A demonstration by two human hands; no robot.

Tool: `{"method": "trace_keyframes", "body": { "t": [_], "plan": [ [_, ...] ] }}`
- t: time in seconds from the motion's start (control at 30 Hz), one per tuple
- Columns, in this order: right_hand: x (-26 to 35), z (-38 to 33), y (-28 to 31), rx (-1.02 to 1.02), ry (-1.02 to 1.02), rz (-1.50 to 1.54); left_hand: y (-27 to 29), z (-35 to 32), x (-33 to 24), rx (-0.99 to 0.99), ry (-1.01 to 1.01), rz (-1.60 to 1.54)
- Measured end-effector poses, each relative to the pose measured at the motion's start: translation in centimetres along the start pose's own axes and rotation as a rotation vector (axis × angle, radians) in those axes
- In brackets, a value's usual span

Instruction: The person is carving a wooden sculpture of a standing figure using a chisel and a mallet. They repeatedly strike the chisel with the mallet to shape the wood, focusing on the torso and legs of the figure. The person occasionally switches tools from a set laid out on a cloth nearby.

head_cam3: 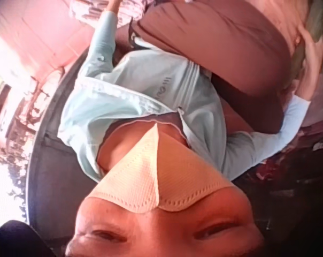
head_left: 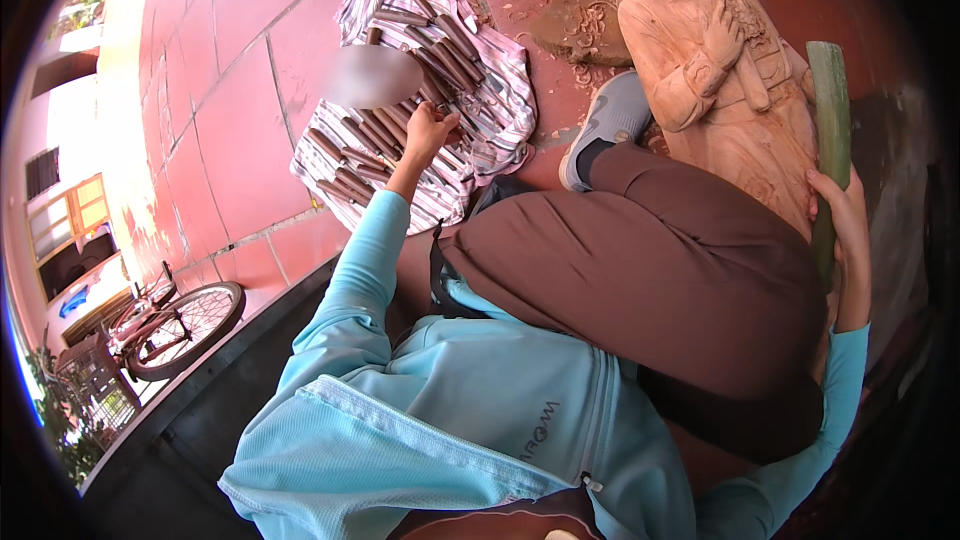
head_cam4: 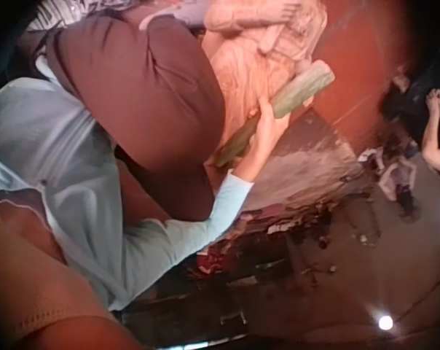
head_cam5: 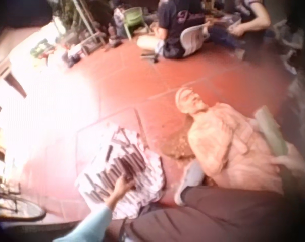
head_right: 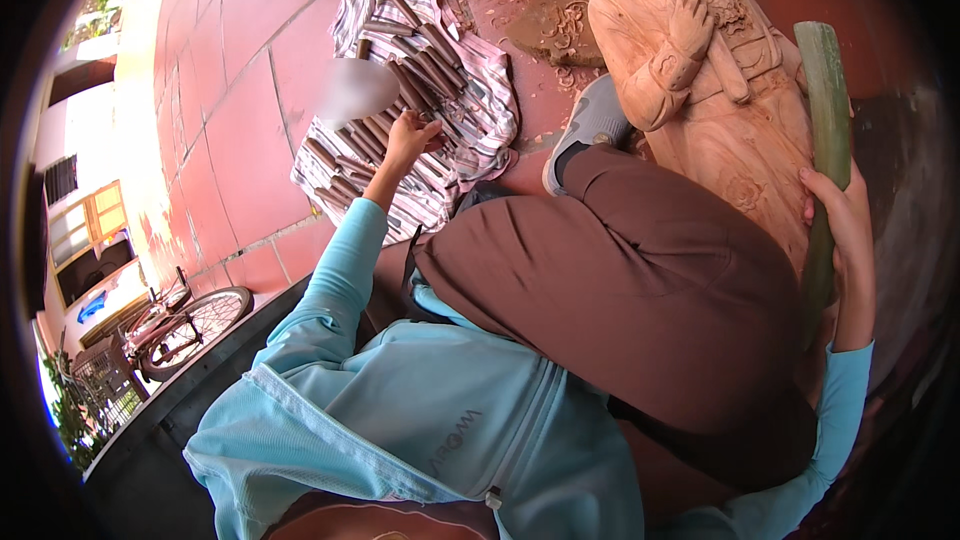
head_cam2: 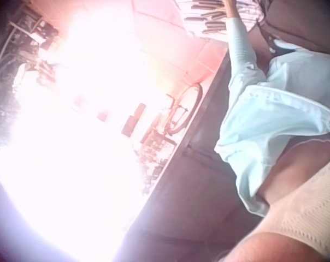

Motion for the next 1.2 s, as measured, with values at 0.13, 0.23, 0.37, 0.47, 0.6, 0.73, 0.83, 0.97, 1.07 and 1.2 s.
{"method": "trace_keyframes", "body": {
  "t": [0.13,0.23,0.37,0.47,0.6,0.73,0.83,0.97,1.07,1.2],
  "plan": [
    [0.5,-0.7,-0.8,-0.009,-0.002,-0.004,0.0,0.6,-0.3,-0.057,-0.005,0.104],
    [-0.4,0.1,-0.1,-0.033,-0.001,-0.008,2.1,0.8,0.7,-0.059,-0.034,0.293],
    [0.0,-0.4,-0.3,-0.02,-0.009,-0.001,5.7,-1.1,2.1,-0.083,0.015,0.828],
    [0.2,-0.9,-0.1,-0.022,-0.014,0.0,5.8,-3.5,1.5,-0.067,0.03,1.02],
    [0.4,-0.6,-0.6,-0.017,-0.008,-0.012,6.7,-5.9,4.2,-0.163,0.009,1.071],
    [0.5,-0.5,-0.5,-0.037,-0.012,-0.025,7.5,-5.1,6.9,0.021,0.201,0.783],
    [0.5,-0.4,-0.6,-0.036,-0.001,-0.047,8.1,-4.9,8.1,0.004,0.214,0.571],
    [0.6,-0.4,-0.6,-0.036,-0.007,-0.032,9.1,-4.4,8.8,-0.211,0.193,0.698],
    [0.4,-0.6,-0.2,-0.036,-0.007,-0.019,9.5,-4.4,8.9,-0.117,0.177,0.782],
    [0.4,-0.8,-0.1,-0.051,-0.011,-0.028,8.0,-5.2,7.7,-0.055,0.156,0.675]
  ]
}}
Point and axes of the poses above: each hand's wrist, its own z-axis towards the middle knuckle, its own y-axis out of the back of the hand, x = y × z, the point moved 1 cm from there along z, towards the middle knuckle, and after that the axes turned 12 degrees about -y, right-handed, at the moved point
